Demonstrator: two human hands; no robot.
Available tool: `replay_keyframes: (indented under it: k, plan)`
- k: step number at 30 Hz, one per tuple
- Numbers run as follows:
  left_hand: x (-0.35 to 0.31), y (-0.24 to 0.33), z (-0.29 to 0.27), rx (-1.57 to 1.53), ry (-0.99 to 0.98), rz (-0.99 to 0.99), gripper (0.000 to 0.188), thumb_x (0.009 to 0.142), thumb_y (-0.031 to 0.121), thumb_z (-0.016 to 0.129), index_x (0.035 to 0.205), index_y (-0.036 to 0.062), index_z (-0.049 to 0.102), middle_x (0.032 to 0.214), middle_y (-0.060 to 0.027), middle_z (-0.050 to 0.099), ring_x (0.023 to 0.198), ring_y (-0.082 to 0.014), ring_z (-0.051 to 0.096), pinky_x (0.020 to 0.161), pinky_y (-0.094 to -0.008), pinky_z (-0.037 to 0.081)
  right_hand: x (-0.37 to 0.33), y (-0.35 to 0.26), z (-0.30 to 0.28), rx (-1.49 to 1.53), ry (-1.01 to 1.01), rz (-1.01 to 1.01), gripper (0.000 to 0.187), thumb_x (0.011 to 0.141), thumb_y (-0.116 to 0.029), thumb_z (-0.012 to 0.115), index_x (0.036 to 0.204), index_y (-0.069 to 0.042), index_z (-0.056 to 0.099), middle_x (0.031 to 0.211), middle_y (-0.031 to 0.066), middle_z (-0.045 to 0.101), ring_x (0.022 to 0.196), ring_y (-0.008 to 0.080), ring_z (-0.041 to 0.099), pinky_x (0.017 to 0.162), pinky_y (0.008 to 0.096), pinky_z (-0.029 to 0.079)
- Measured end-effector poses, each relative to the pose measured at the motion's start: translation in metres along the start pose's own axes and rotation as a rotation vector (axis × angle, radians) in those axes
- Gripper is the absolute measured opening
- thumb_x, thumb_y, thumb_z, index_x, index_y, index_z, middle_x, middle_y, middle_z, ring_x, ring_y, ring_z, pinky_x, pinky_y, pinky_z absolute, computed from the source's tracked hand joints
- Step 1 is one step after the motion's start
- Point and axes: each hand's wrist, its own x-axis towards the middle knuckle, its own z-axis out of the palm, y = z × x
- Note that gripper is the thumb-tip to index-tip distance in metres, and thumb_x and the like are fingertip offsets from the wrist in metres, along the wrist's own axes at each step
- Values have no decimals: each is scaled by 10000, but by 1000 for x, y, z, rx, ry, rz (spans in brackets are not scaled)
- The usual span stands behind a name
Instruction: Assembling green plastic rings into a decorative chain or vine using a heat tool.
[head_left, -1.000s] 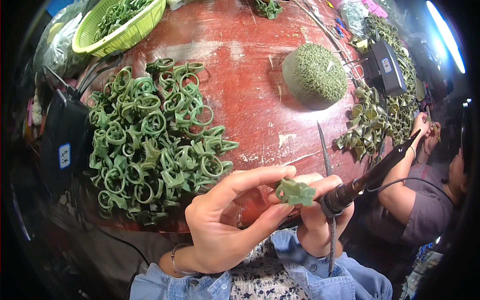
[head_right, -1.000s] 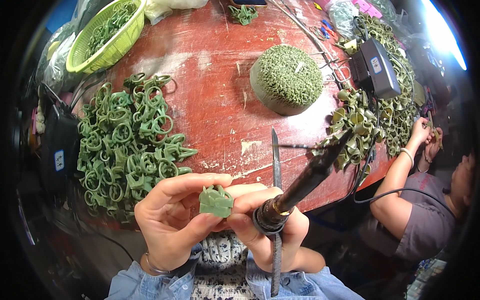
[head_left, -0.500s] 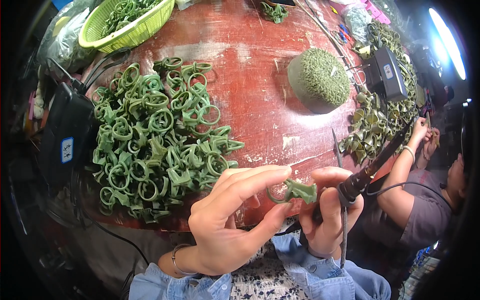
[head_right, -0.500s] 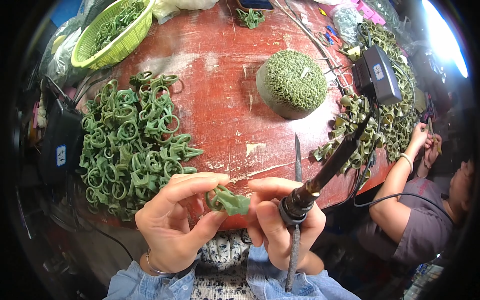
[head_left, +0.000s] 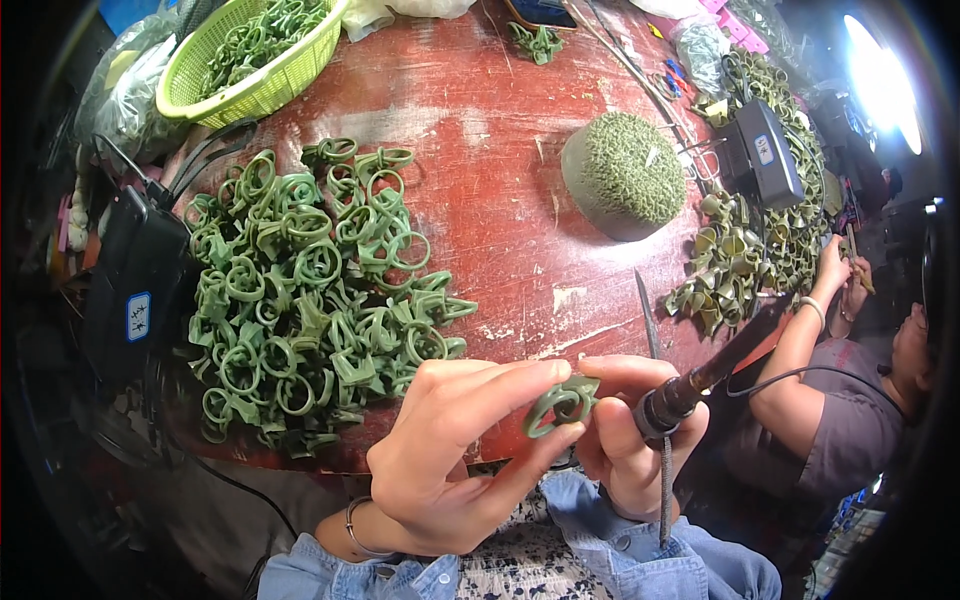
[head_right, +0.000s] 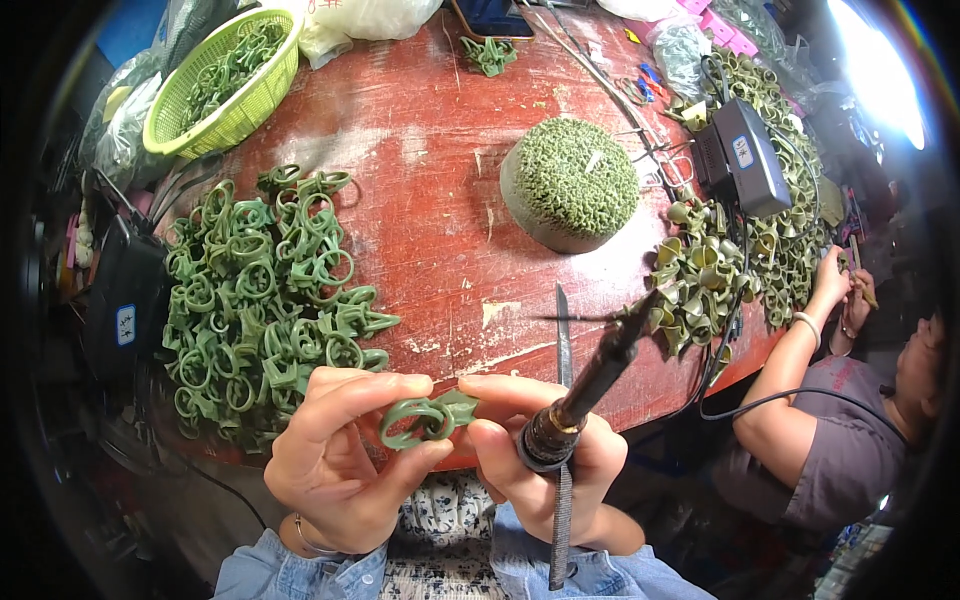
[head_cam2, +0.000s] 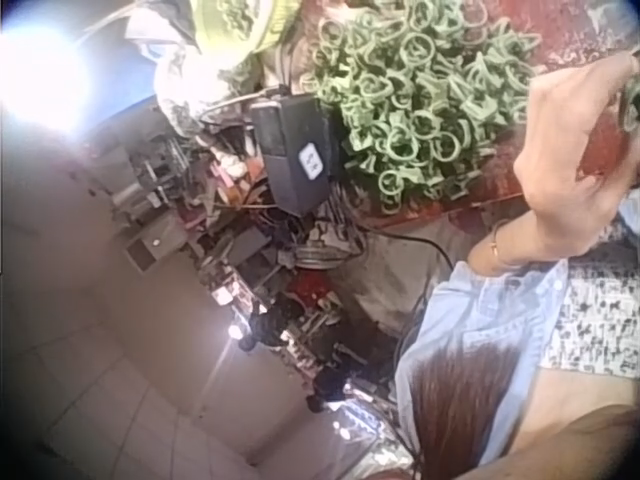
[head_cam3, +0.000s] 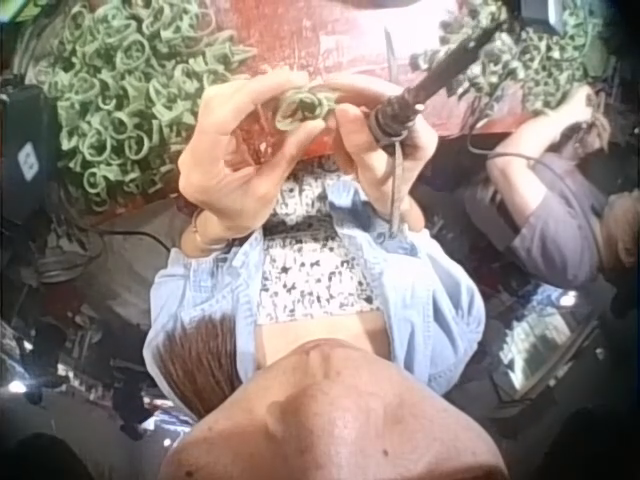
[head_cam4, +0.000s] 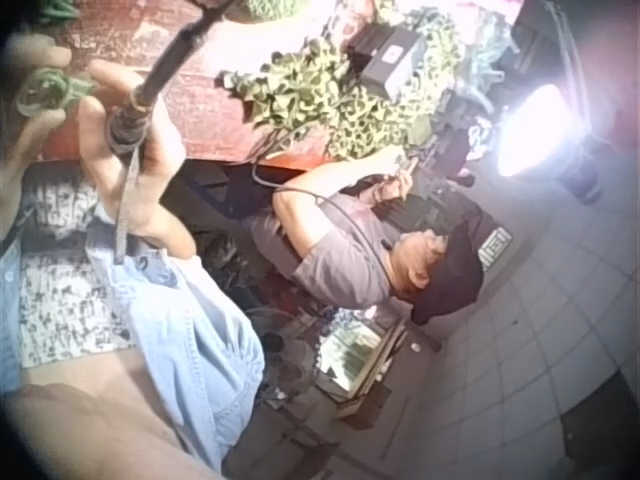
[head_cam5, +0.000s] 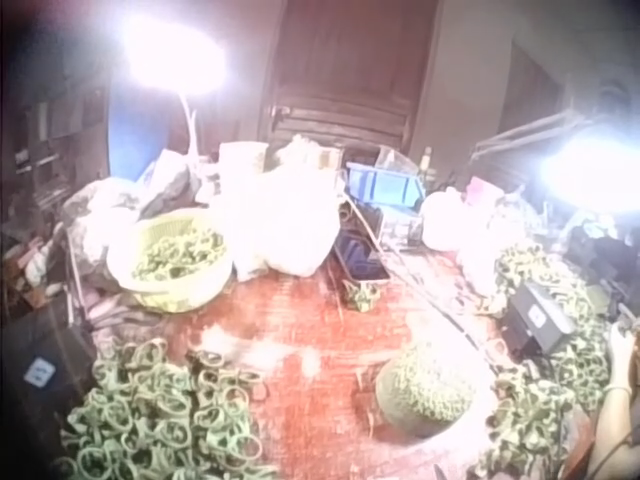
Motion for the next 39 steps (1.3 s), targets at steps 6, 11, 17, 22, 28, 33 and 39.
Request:
replay_keyframes:
  k: [6,11,17,22,28,33,39]
  plan:
    - [5,-11,-8,29,-115,174,451,606,6,786,995,-54,566,917,-132,619,824,-172,537,648,-243,454,4,0,5,67,-48,138,206,854,-28,565,1031,79,577,719,91,611,459,70,504,393,190,369]
    - [8,-8,-6,50,-72,156,413,606,39,794,958,-34,591,888,-105,622,814,-185,536,655,-270,441,8,-6,9,16,-33,130,197,861,-26,555,1033,65,584,702,75,607,455,69,503,392,191,370]
    - [11,-15,-14,-15,-32,175,401,655,88,782,963,-57,571,907,-134,549,820,-191,545,674,-243,449,49,-27,4,-242,-42,99,179,889,-118,539,941,39,607,695,114,633,395,66,489,348,199,345]
    - [11,-11,-4,-389,73,32,358,859,259,594,965,-70,503,877,-117,451,701,-184,583,594,-265,494,137,-52,0,-334,-107,-41,247,869,-214,547,889,25,606,686,83,627,397,36,431,344,185,272]
    - [6,-7,-4,-630,79,-20,332,916,287,485,969,-41,474,823,-101,449,577,-153,544,438,-217,432,258,-23,10,-419,-13,-73,299,843,-202,613,952,72,563,832,143,635,688,158,626,528,237,504]
    - [-3,-12,-17,-658,77,-105,159,866,57,555,992,-40,543,766,-38,504,584,-51,488,459,-164,359,287,-4,29,-310,-13,-13,295,831,-160,627,948,90,524,923,178,601,760,241,644,654,286,551]
    - [7,-14,-16,-539,-41,-144,123,822,40,610,891,-47,559,734,-36,476,511,-65,458,446,-185,360,253,-22,24,-256,-67,-77,303,872,-193,569,961,95,534,958,170,593,831,232,642,771,282,522]
